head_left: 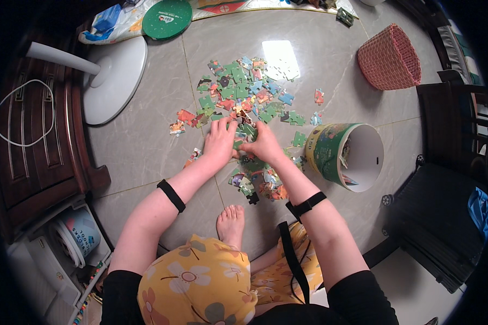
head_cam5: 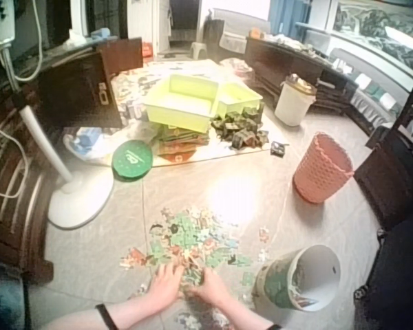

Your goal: The person sits on the floor and gathers scattered jigsaw puzzle pieces by hand, placing them into a cylindrical container. The person finishes by placing the lid on the container.

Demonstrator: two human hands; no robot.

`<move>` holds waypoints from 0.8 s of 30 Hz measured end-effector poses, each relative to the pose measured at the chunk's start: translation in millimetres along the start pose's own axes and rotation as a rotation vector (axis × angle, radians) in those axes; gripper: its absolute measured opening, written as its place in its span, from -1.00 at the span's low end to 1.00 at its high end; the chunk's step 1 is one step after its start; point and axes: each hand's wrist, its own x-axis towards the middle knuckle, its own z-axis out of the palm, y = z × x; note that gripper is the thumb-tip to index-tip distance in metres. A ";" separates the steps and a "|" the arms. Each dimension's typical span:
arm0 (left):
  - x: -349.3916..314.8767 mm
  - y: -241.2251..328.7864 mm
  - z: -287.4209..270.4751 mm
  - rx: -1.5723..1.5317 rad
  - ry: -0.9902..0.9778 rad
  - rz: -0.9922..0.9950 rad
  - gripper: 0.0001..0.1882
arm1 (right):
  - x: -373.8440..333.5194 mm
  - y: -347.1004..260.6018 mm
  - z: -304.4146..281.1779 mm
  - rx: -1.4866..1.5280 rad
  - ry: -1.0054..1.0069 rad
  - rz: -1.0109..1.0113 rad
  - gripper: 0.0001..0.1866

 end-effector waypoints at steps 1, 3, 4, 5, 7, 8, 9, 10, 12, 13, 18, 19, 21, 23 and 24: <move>1.0 -1.9 2.1 -0.011 -0.004 0.002 0.10 | 1.3 1.1 2.7 0.027 -0.027 -0.001 -0.23; 0.9 -5.3 5.5 -0.033 0.000 0.014 0.13 | 2.0 3.4 6.5 0.030 -0.023 -0.020 -0.26; -0.5 -6.6 6.9 -0.043 0.008 0.023 0.16 | 3.1 4.6 6.1 0.102 -0.046 0.003 -0.28; -1.6 -7.9 8.2 -0.058 0.024 0.036 0.19 | 3.9 5.7 4.9 0.178 -0.068 0.020 -0.31; -2.4 -11.2 10.6 -0.130 0.110 0.053 0.24 | 4.2 5.7 2.9 0.254 -0.105 0.044 -0.39; -2.8 -12.8 12.3 -0.169 0.156 0.064 0.27 | 3.6 5.7 1.2 0.254 -0.121 0.052 -0.44; -2.8 -15.3 13.9 -0.204 0.178 0.086 0.28 | 3.0 5.0 0.3 0.264 -0.137 0.055 -0.48; -2.2 -18.2 15.2 -0.239 0.200 0.108 0.30 | 1.6 3.6 1.1 0.269 -0.109 0.044 -0.52; 0.0 -23.4 18.1 -0.345 0.180 0.099 0.27 | -0.9 1.8 3.0 0.310 -0.059 0.012 -0.60; 1.2 -25.4 19.2 -0.416 0.137 0.066 0.23 | -0.9 1.6 3.1 0.329 -0.082 0.042 -0.64; 9.5 -26.6 10.4 -0.531 0.052 -0.046 -0.07 | -3.3 -1.0 1.7 0.457 -0.149 0.133 -0.75; 9.2 -23.2 5.2 -0.575 0.037 -0.074 -0.13 | -5.6 -3.4 -0.8 0.503 -0.132 0.109 -0.76; 8.2 -12.6 -8.7 -0.631 0.045 -0.085 -0.22 | -14.1 -10.7 -10.2 0.587 -0.109 0.150 -0.77; 9.0 4.7 -25.7 -0.654 0.076 -0.059 -0.28 | -26.3 -21.1 -28.3 0.615 -0.039 0.096 -0.72; 10.0 16.1 -34.4 -0.649 0.112 -0.014 -0.30 | -32.8 -26.2 -41.0 0.654 -0.013 0.098 -0.70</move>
